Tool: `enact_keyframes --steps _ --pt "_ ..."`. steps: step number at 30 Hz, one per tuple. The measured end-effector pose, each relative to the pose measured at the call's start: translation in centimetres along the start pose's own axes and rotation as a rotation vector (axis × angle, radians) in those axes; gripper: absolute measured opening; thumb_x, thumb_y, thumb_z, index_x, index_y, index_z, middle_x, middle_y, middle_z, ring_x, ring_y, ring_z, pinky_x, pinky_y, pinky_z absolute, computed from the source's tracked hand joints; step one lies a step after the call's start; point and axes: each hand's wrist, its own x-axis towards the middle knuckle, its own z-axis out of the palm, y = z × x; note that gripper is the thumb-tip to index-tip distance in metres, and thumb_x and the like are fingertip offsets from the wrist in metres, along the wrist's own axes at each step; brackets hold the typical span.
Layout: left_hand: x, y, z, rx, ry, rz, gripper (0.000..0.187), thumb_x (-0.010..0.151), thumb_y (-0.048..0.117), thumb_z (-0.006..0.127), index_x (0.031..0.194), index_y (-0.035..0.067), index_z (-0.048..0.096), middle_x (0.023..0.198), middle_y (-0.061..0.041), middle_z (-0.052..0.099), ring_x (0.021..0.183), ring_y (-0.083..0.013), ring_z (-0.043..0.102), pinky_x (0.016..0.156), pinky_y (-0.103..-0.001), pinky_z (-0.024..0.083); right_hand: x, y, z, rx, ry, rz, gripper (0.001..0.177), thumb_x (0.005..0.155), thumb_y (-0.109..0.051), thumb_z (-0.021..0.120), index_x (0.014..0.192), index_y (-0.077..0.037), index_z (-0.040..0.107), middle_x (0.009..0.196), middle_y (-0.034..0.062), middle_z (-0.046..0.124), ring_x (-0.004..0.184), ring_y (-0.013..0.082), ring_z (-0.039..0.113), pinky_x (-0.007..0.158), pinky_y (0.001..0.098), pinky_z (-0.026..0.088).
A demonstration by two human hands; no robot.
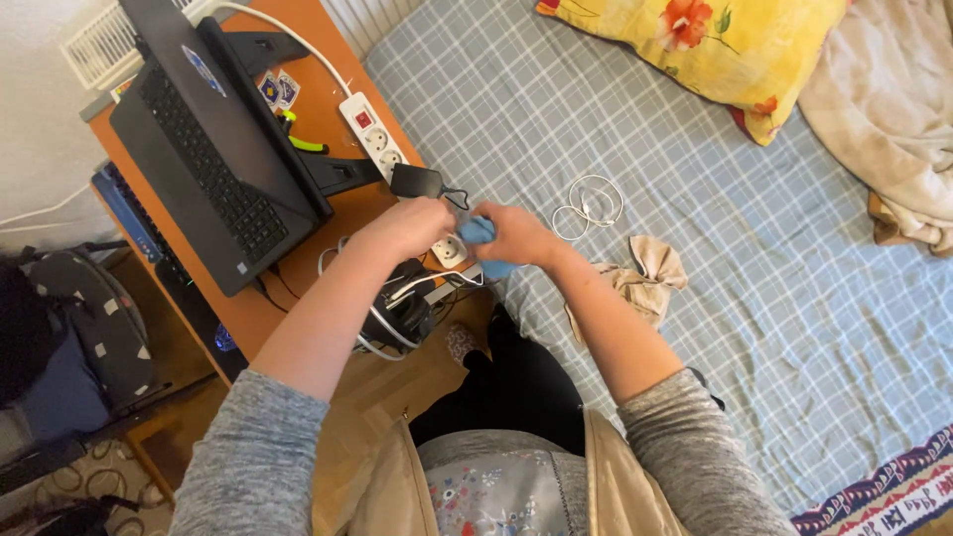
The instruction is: The person wipes a pair of over-ear headphones with a blue microfiber cloth, then places them on the desk. They also wipe a power strip and plug in a charger, and coil a white cable before setting it down.
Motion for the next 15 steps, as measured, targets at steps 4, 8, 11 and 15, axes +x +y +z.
enact_keyframes --steps 4,8,11,15 --pt "0.2 -2.0 0.6 0.051 -0.030 0.009 0.015 0.090 0.014 0.065 0.093 0.009 0.079 0.094 -0.023 0.075 0.096 -0.0460 0.071 0.084 -0.054 0.058 -4.7 4.6 -1.4 -0.014 -0.028 -0.001 0.063 0.071 -0.046 0.080 0.123 -0.015 0.064 0.111 0.0252 0.071 0.110 0.0477 0.066 0.096 0.0594 0.052" --pt "2.6 -4.9 2.2 -0.069 -0.040 -0.020 0.013 0.094 0.021 0.068 0.100 0.019 0.078 0.097 -0.016 0.074 0.100 -0.0362 0.072 0.087 -0.046 0.058 -10.4 8.3 -4.0 0.124 -0.045 0.184 0.067 0.070 -0.043 0.081 0.123 -0.005 0.065 0.114 0.0332 0.069 0.113 0.0531 0.063 0.098 0.0610 0.050" --pt "2.2 -2.9 1.1 -0.037 -0.090 -0.011 0.019 0.095 0.028 0.065 0.105 0.017 0.078 0.102 -0.015 0.075 0.104 -0.0368 0.070 0.090 -0.048 0.055 -11.9 9.4 -4.9 0.362 0.121 0.336 0.066 0.076 -0.049 0.083 0.122 -0.007 0.066 0.108 0.0248 0.070 0.109 0.0430 0.065 0.092 0.0532 0.051" --pt "3.8 -1.9 1.9 0.069 -0.143 -0.022 0.027 0.090 0.047 0.065 0.107 0.029 0.075 0.107 -0.002 0.076 0.110 -0.0295 0.069 0.093 -0.045 0.055 -10.0 3.1 -4.4 0.983 0.368 0.155 0.060 0.086 -0.032 0.086 0.135 -0.014 0.057 0.112 0.0094 0.066 0.105 0.0261 0.066 0.091 0.0428 0.056"
